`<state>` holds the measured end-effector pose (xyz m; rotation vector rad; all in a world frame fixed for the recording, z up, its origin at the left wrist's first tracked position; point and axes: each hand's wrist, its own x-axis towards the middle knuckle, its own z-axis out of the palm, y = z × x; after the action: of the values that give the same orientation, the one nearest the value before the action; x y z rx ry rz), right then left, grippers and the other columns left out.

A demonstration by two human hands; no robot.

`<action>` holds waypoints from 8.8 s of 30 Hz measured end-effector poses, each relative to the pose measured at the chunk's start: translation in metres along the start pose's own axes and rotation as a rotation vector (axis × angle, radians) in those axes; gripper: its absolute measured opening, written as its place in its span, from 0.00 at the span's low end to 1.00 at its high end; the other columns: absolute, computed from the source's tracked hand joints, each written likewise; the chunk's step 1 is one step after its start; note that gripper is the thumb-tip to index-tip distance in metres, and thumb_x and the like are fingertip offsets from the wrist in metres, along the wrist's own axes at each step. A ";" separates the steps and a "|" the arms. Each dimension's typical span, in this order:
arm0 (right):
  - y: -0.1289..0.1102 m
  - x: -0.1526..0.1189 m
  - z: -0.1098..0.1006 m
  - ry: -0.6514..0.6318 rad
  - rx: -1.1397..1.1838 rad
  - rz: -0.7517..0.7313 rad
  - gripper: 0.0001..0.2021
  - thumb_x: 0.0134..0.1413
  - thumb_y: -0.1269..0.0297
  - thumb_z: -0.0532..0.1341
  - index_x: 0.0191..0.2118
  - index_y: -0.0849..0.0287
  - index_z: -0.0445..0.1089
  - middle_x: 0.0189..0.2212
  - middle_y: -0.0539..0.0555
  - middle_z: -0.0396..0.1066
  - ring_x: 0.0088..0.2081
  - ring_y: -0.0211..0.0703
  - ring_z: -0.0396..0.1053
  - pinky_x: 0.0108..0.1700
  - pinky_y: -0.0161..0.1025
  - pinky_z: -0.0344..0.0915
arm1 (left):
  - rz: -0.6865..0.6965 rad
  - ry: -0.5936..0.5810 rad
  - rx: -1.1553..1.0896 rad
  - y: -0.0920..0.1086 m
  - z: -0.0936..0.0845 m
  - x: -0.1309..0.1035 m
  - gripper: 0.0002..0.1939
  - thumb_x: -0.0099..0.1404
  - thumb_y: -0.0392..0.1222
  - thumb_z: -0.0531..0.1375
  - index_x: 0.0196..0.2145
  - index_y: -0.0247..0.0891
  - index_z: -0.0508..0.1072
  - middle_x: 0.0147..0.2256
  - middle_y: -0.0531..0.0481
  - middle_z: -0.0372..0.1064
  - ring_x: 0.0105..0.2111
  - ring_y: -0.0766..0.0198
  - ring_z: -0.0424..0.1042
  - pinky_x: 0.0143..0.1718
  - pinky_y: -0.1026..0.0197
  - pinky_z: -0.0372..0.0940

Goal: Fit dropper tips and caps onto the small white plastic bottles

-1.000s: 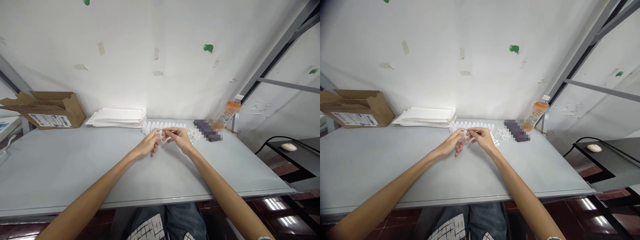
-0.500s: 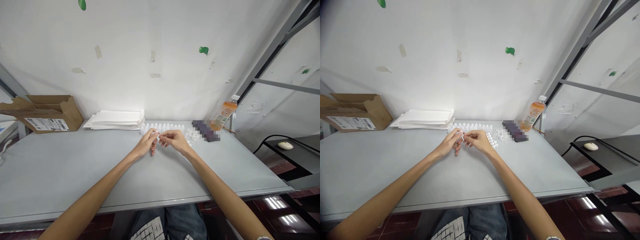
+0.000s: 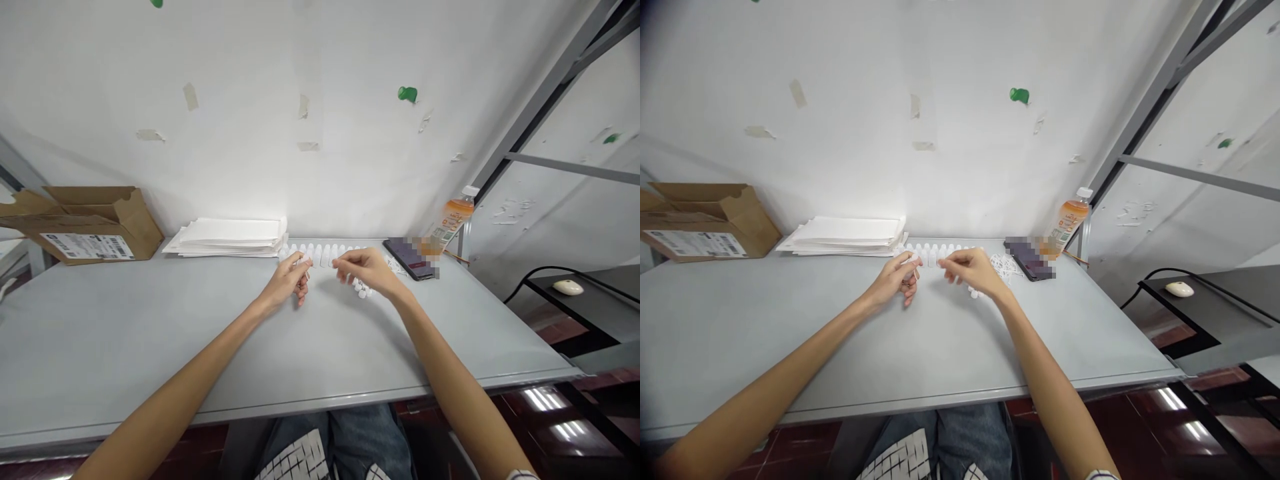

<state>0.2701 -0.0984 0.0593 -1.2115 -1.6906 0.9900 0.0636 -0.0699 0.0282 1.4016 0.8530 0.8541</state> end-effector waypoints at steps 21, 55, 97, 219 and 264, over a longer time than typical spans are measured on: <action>0.038 0.008 -0.021 0.207 -0.923 0.024 0.08 0.54 0.63 0.61 0.33 0.56 0.78 0.35 0.52 0.75 0.31 0.38 0.68 0.29 0.35 0.52 | 0.198 -0.051 1.042 -0.014 -0.003 -0.003 0.14 0.64 0.45 0.50 0.41 0.42 0.73 0.35 0.49 0.74 0.32 0.57 0.70 0.33 0.60 0.58; 0.011 -0.012 -0.055 -0.241 -0.547 0.216 0.07 0.43 0.62 0.65 0.29 0.58 0.78 0.21 0.51 0.72 0.22 0.36 0.62 0.23 0.33 0.54 | 0.241 -0.073 1.051 -0.020 -0.003 -0.003 0.15 0.62 0.42 0.52 0.43 0.41 0.74 0.40 0.48 0.75 0.32 0.59 0.72 0.33 0.60 0.58; 0.008 -0.008 -0.034 -0.279 -0.625 0.171 0.05 0.44 0.69 0.61 0.25 0.60 0.76 0.22 0.49 0.74 0.21 0.34 0.64 0.26 0.33 0.57 | 0.222 -0.088 1.081 -0.018 -0.003 -0.004 0.14 0.64 0.45 0.51 0.42 0.43 0.74 0.40 0.51 0.75 0.33 0.61 0.73 0.33 0.60 0.60; 0.016 -0.003 0.025 -0.147 -0.202 -0.070 0.13 0.59 0.55 0.58 0.35 0.60 0.72 0.31 0.53 0.74 0.25 0.35 0.69 0.26 0.32 0.62 | 0.334 -0.104 0.676 -0.005 0.003 -0.007 0.14 0.64 0.42 0.53 0.37 0.36 0.77 0.36 0.49 0.76 0.30 0.64 0.70 0.31 0.65 0.63; 0.016 -0.004 0.031 -0.125 -0.259 -0.119 0.17 0.62 0.53 0.55 0.30 0.60 0.71 0.27 0.51 0.71 0.25 0.35 0.67 0.30 0.34 0.60 | 0.330 -0.094 0.651 -0.001 0.005 -0.009 0.14 0.62 0.40 0.54 0.39 0.36 0.78 0.37 0.48 0.76 0.34 0.62 0.72 0.33 0.65 0.65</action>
<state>0.2477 -0.1025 0.0331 -1.2156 -2.0139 0.8071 0.0638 -0.0800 0.0269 2.1807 0.8794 0.7757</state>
